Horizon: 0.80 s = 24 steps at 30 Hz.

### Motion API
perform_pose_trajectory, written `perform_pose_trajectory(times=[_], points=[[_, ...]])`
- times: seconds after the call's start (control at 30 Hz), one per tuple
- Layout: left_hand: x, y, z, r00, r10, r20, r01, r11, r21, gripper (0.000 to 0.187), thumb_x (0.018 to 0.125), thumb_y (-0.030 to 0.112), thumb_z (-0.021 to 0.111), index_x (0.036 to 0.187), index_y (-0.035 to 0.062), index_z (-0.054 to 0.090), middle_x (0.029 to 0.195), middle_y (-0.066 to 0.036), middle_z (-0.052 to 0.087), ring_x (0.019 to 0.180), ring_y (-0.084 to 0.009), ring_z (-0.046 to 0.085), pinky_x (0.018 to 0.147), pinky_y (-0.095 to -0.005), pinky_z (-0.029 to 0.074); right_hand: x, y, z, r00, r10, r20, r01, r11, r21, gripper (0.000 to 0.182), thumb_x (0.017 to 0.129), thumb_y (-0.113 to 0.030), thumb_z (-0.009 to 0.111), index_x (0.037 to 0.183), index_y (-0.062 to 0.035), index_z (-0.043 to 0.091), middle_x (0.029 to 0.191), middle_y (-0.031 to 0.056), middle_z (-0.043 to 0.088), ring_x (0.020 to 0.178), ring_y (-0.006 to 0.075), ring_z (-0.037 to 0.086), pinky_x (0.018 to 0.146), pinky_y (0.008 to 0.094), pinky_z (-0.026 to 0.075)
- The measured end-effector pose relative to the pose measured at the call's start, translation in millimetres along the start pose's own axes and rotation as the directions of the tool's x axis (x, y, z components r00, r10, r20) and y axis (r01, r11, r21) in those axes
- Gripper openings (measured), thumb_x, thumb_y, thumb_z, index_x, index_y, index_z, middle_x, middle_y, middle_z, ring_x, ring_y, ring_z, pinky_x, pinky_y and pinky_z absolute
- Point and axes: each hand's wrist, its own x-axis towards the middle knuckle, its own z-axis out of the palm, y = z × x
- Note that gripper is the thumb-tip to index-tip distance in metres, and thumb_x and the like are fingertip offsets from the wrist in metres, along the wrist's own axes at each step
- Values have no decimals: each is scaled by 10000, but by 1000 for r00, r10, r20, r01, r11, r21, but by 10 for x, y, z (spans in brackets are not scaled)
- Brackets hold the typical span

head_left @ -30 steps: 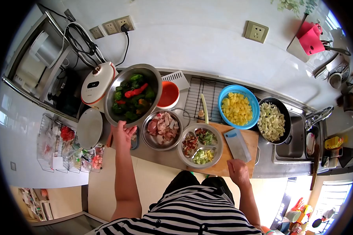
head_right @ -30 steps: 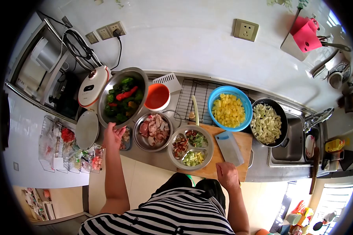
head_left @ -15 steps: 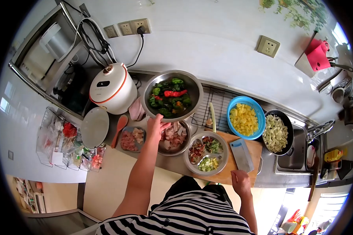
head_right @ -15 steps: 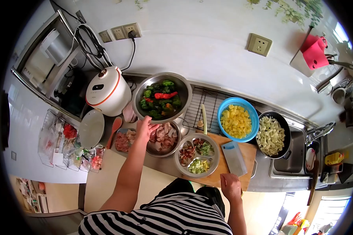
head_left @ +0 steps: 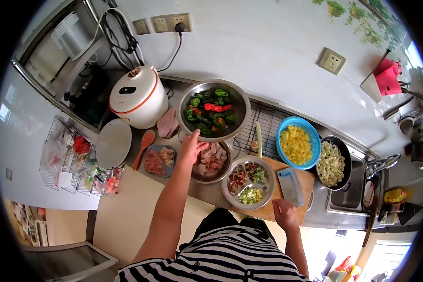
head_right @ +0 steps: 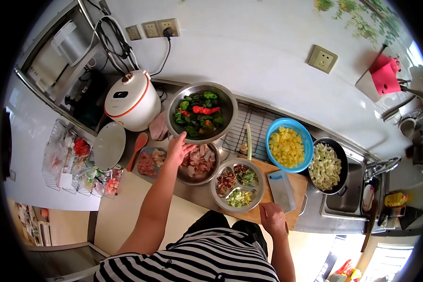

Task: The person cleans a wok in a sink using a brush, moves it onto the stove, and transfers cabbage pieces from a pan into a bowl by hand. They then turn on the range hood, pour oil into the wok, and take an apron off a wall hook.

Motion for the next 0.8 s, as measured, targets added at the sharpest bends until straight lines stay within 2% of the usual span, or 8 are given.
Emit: perform_pose_trajectory(times=[0.1,0.2,0.3,0.47,0.63,0.7,0.8], points=[[-41,28,9,1000,-1,24,1,1000,26,454,909,367,572,1184,19,479,1069,-130,605,969,-260,609,875,-421,520,36,-32,26,999,-32,-17,32,999,9,47,776,-35,636,822,-31,628,742,128,624,702,317,596,648,403,471],[-89,22,8,1000,-4,23,3,1000,24,472,908,384,571,1177,6,486,1071,-146,604,982,-276,602,891,-415,508,23,-32,33,999,-20,-29,20,1000,21,39,779,-49,641,813,-31,635,735,124,623,694,313,597,640,400,473],[-149,18,-13,995,5,95,-9,999,47,448,914,372,566,1158,2,500,1100,-152,598,1012,-281,593,893,-412,501,-16,-23,27,999,-11,-53,12,1000,18,37,780,-56,643,805,-32,633,716,124,612,685,317,593,629,405,470],[-326,15,9,993,9,115,-16,998,62,406,925,310,553,1194,21,457,1169,-155,565,1062,-272,578,911,-388,480,-112,-10,18,998,25,-63,-25,1000,12,35,784,-69,641,786,-37,626,699,127,598,676,322,586,623,409,469],[-486,-57,-35,992,-36,122,19,991,135,477,938,262,517,1319,11,376,1191,-153,556,1101,-259,557,943,-380,448,-203,9,7,996,48,-77,-48,999,2,48,786,-84,636,787,-37,625,712,125,606,688,320,589,641,408,474],[-605,-76,-28,992,-49,113,29,985,169,522,941,258,509,1368,14,335,1207,-148,552,1082,-238,563,935,-366,448,-223,14,5,996,50,-80,-49,999,21,49,784,-87,635,786,-38,626,721,126,612,698,321,589,656,409,476],[-745,-126,-89,986,-66,151,41,986,164,489,932,233,516,1349,16,381,1158,-121,585,1035,-206,577,894,-328,460,-259,39,18,995,73,-67,-72,997,18,45,782,-83,633,784,-39,626,725,126,613,704,322,589,666,409,475]])
